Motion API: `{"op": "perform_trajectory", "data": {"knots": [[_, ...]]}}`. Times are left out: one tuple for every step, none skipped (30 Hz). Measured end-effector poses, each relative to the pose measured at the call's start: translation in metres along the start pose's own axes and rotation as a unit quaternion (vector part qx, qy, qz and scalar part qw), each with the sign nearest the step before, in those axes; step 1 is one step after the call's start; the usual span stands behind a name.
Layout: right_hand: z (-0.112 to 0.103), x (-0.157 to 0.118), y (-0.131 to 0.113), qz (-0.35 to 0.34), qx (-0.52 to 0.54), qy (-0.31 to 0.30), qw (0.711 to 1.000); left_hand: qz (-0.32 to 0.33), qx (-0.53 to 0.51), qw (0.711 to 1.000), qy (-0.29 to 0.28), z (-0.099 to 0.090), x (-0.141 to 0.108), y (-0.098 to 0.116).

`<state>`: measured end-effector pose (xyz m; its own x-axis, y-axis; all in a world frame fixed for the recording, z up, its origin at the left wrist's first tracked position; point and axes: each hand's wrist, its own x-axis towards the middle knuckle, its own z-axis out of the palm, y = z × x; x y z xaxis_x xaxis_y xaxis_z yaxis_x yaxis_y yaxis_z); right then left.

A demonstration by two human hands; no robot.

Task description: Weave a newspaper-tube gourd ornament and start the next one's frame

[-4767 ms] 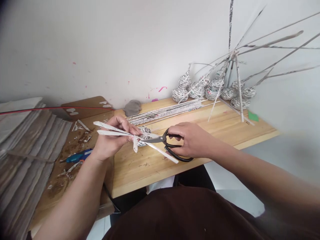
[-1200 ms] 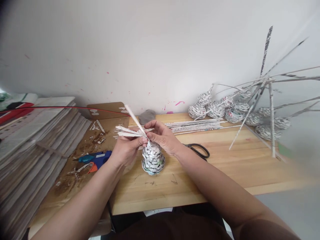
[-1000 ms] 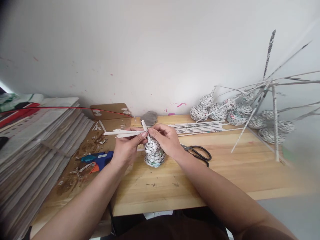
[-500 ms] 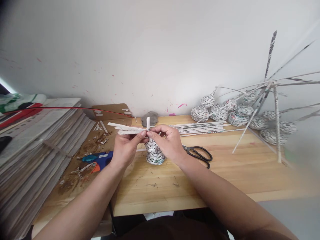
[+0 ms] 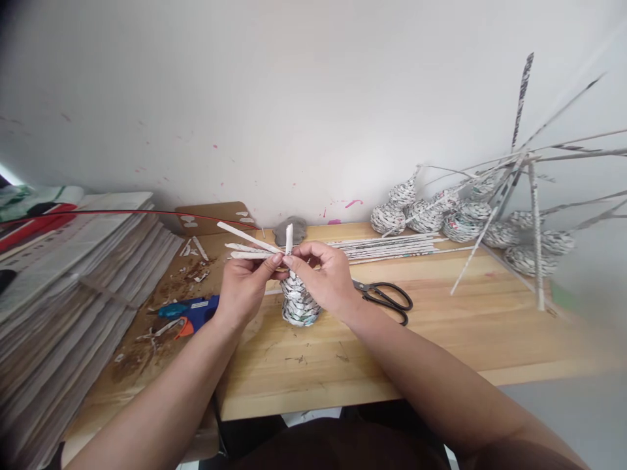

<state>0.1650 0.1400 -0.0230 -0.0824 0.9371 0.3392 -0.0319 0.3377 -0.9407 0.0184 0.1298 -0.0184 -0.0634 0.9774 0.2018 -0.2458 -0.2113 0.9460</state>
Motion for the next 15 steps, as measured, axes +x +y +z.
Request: {"op": "perform_trajectory", "data": {"knots": [[0.0001, 0.0002, -0.0005, 0.002, 0.011, 0.005, 1.0, -0.004, -0.009, 1.0, -0.007, -0.0001, 0.0002, -0.0008], [0.0003, 0.0004, -0.0013, 0.007, 0.024, 0.01, 1.0, -0.008, -0.021, 1.0, -0.014, -0.0002, 0.0004, -0.0018], [0.0004, 0.0006, -0.0022, 0.014, 0.037, 0.013, 0.999, -0.014, -0.037, 0.999, -0.02, -0.0004, 0.0007, -0.0029], [0.0007, 0.0007, -0.0029, 0.021, 0.049, 0.015, 0.998, -0.02, -0.056, 0.998, -0.026, -0.0006, 0.001, -0.0039], [0.0011, 0.0007, -0.0034, 0.025, 0.058, 0.018, 0.998, -0.028, -0.075, 0.996, -0.029, -0.0008, 0.0013, -0.0048], [0.0016, 0.0006, -0.0034, 0.027, 0.063, 0.022, 0.997, -0.036, -0.091, 0.995, -0.03, -0.0009, 0.0016, -0.0055], [0.0021, 0.0004, -0.0029, 0.026, 0.065, 0.024, 0.997, -0.046, -0.104, 0.993, -0.027, -0.0009, 0.0019, -0.0059], [0.0027, 0.0, -0.002, 0.024, 0.062, 0.027, 0.997, -0.056, -0.112, 0.992, -0.022, -0.0007, 0.0021, -0.0062], [0.0032, -0.0005, -0.0008, 0.02, 0.058, 0.029, 0.998, -0.064, -0.115, 0.991, -0.014, -0.0004, 0.0022, -0.0063], [0.0035, -0.001, 0.0007, 0.015, 0.051, 0.032, 0.998, -0.069, -0.114, 0.991, -0.007, 0.0001, 0.0021, -0.0062], [0.0036, -0.0016, 0.0021, 0.009, 0.043, 0.033, 0.998, -0.073, -0.109, 0.991, 0.0, 0.0008, 0.0018, -0.0059], [0.0036, -0.0022, 0.0033, 0.001, 0.034, 0.036, 0.999, -0.075, -0.103, 0.992, 0.004, 0.0015, 0.0012, -0.0056], [0.0034, -0.0027, 0.0042, -0.01, 0.024, 0.038, 0.999, -0.076, -0.098, 0.992, 0.005, 0.0023, 0.0004, -0.0051], [0.0032, -0.0031, 0.0046, -0.023, 0.015, 0.039, 0.999, -0.078, -0.099, 0.992, 0.004, 0.0032, -0.0006, -0.0047], [0.0029, -0.0036, 0.0045, -0.038, 0.005, 0.038, 0.999, -0.084, -0.108, 0.991, 0.004, 0.0039, -0.0017, -0.0042]]}}
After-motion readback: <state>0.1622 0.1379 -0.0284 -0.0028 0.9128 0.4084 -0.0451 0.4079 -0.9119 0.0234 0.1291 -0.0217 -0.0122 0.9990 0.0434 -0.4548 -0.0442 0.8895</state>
